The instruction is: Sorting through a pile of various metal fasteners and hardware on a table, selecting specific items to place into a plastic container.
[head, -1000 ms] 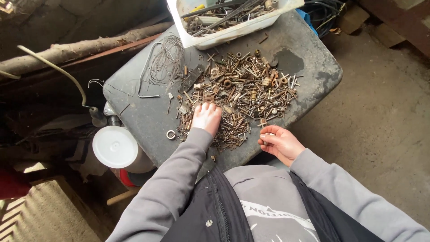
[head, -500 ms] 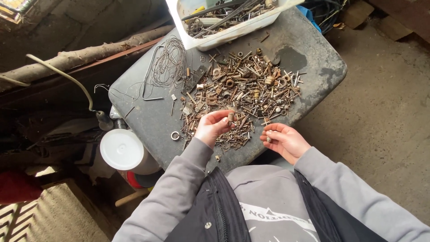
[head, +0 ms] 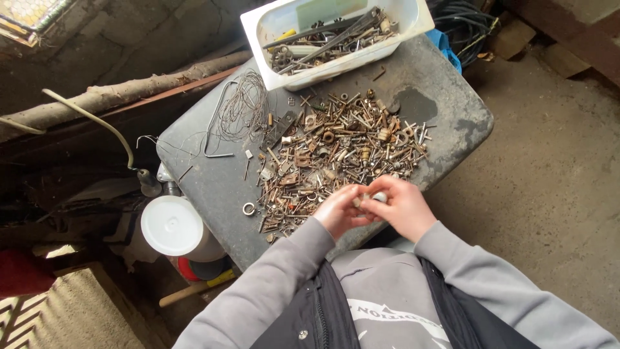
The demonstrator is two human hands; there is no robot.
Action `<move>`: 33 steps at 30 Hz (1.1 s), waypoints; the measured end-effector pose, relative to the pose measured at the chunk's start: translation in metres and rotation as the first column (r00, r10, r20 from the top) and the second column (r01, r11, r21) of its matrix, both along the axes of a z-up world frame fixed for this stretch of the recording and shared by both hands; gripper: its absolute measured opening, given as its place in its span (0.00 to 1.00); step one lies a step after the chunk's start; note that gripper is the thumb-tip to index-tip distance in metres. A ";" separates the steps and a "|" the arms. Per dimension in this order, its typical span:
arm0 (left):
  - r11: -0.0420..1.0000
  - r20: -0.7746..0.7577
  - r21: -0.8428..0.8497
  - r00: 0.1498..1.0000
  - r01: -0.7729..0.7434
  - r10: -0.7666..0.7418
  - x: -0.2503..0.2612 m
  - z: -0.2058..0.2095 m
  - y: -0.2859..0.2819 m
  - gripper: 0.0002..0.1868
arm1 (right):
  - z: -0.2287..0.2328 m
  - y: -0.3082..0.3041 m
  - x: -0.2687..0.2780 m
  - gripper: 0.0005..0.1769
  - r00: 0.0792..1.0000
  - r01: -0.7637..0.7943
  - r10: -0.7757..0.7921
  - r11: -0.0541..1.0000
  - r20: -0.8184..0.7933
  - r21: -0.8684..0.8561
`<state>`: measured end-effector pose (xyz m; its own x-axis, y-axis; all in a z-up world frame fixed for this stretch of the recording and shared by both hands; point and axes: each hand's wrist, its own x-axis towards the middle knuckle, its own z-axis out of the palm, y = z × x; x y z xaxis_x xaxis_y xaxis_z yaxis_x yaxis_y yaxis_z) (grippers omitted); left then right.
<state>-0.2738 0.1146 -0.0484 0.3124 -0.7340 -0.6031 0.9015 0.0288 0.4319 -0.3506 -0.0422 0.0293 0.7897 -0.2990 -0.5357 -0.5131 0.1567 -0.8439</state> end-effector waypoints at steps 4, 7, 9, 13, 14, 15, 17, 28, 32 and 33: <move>1.000 0.037 0.014 0.999 -0.010 0.009 -0.006 -0.044 -0.013 0.18 | -0.018 -0.017 0.003 0.09 0.969 -0.217 0.245 0.801 -0.025 -0.559; 0.983 0.043 0.178 0.998 -0.042 0.035 0.012 -0.052 -0.026 0.15 | -0.018 -0.043 0.016 0.08 0.991 -0.072 0.110 0.913 0.072 -0.402; 0.965 0.044 0.237 0.994 -0.110 0.102 0.027 -0.051 -0.038 0.15 | -0.021 -0.062 0.027 0.20 0.978 0.209 -0.203 0.965 -0.058 0.156; 0.966 0.102 0.192 0.982 -0.174 0.156 0.092 -0.020 -0.099 0.19 | -0.033 -0.120 0.072 0.19 0.977 0.211 -0.212 0.951 -0.018 0.228; 0.971 0.217 0.149 0.964 -0.186 0.152 0.113 0.001 -0.118 0.21 | -0.045 -0.135 0.089 0.21 0.981 0.150 -0.169 0.970 0.090 0.189; 0.976 0.324 0.109 0.935 -0.189 0.145 0.132 0.021 -0.135 0.23 | -0.056 -0.148 0.102 0.23 0.974 0.097 -0.124 0.984 0.190 0.147; 0.976 0.498 0.044 0.851 -0.215 0.165 0.177 0.021 -0.180 0.21 | -0.056 -0.176 0.150 0.17 0.948 0.065 -0.013 0.986 0.318 -0.155; 0.589 0.593 0.804 0.039 -0.085 -0.804 0.268 -0.031 -0.271 0.14 | -0.082 -0.260 0.262 0.14 0.803 -0.254 0.571 0.072 -0.169 -0.965; 0.754 0.759 0.651 0.066 -0.084 -0.648 0.252 0.015 -0.251 0.13 | -0.074 -0.257 0.244 0.11 0.786 -0.212 0.611 0.116 -0.099 -0.971; 0.821 0.830 0.557 0.045 -0.126 -0.556 0.249 0.026 -0.247 0.14 | -0.066 -0.253 0.240 0.09 0.793 -0.182 0.607 0.178 -0.038 -0.967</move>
<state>-0.0249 -0.1320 -0.0222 0.7039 -0.6983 -0.1297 -0.3911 -0.5334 0.7500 -0.1111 -0.2957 -0.0370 0.9922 0.0117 0.1245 0.0543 -0.9371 -0.3449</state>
